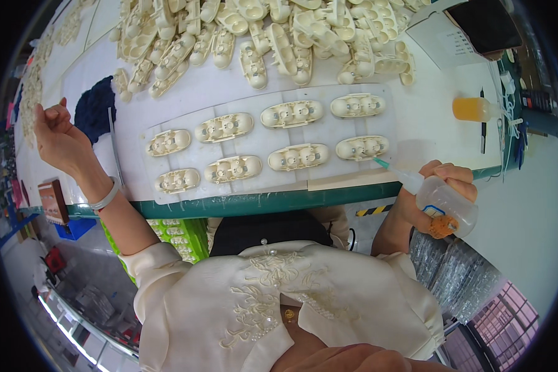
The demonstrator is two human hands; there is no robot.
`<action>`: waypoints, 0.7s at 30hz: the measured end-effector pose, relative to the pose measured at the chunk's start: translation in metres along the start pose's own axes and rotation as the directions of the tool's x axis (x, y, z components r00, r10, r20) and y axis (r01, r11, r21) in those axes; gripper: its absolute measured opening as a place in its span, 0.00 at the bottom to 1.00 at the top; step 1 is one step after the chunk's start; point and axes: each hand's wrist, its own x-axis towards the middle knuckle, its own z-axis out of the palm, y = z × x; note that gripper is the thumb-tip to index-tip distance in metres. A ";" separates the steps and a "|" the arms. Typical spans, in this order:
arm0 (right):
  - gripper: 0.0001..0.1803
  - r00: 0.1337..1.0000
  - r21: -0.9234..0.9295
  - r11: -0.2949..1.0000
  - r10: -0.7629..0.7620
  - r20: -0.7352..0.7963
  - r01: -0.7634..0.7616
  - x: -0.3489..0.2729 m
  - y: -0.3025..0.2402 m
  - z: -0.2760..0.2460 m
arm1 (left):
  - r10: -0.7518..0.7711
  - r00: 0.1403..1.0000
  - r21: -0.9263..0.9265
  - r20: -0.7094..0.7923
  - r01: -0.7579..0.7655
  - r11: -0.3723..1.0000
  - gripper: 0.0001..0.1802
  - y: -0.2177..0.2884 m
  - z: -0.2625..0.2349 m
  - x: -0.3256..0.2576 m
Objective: The recorder is assembling small plastic components, applying glue from a bottle and using a metal tool to clean or scrape the parts.
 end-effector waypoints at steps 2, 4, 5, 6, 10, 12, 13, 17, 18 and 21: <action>0.29 0.998 0.108 0.994 -0.008 0.061 0.001 -0.002 0.002 -0.005 | 0.003 1.000 0.013 0.004 -0.003 1.000 0.15 -0.002 0.000 -0.001; 0.29 0.998 0.131 0.991 0.000 0.058 -0.008 -0.004 0.003 -0.005 | 0.006 1.000 0.027 0.009 -0.007 1.000 0.15 -0.003 0.001 0.000; 0.29 0.998 0.156 0.988 0.008 0.062 -0.018 -0.005 0.003 -0.005 | 0.006 1.000 0.034 0.000 -0.006 0.999 0.15 -0.005 0.000 0.001; 0.29 0.998 0.153 0.988 0.008 0.056 -0.017 -0.004 0.002 -0.002 | 0.005 1.000 0.040 -0.008 -0.004 0.999 0.15 -0.006 0.000 0.001; 0.29 0.999 0.151 0.989 0.008 -0.032 -0.003 -0.003 0.000 0.002 | -0.001 1.000 0.033 -0.005 0.001 0.999 0.15 -0.006 -0.002 0.002; 0.29 0.997 0.196 0.981 0.026 -0.073 -0.011 -0.002 0.001 -0.004 | 0.012 1.000 0.048 0.000 -0.012 0.999 0.15 -0.007 -0.001 0.002; 0.28 1.000 0.134 0.991 -0.007 -0.026 0.010 0.000 0.001 -0.009 | 0.009 1.000 0.042 0.007 -0.010 0.999 0.15 -0.008 0.000 0.002; 0.27 0.996 -0.004 0.997 -0.077 -0.054 0.077 0.000 0.003 -0.007 | 0.023 1.000 0.068 0.020 -0.024 0.997 0.16 -0.007 -0.005 0.003; 0.27 0.995 -0.006 0.997 -0.078 -0.057 0.077 -0.001 0.002 -0.006 | 0.018 1.000 0.073 0.024 -0.019 0.997 0.16 -0.007 -0.004 0.003; 0.28 0.993 0.039 0.999 -0.028 -0.113 0.032 -0.004 0.002 -0.006 | 0.015 1.000 0.071 0.014 -0.016 0.997 0.16 -0.006 0.002 0.001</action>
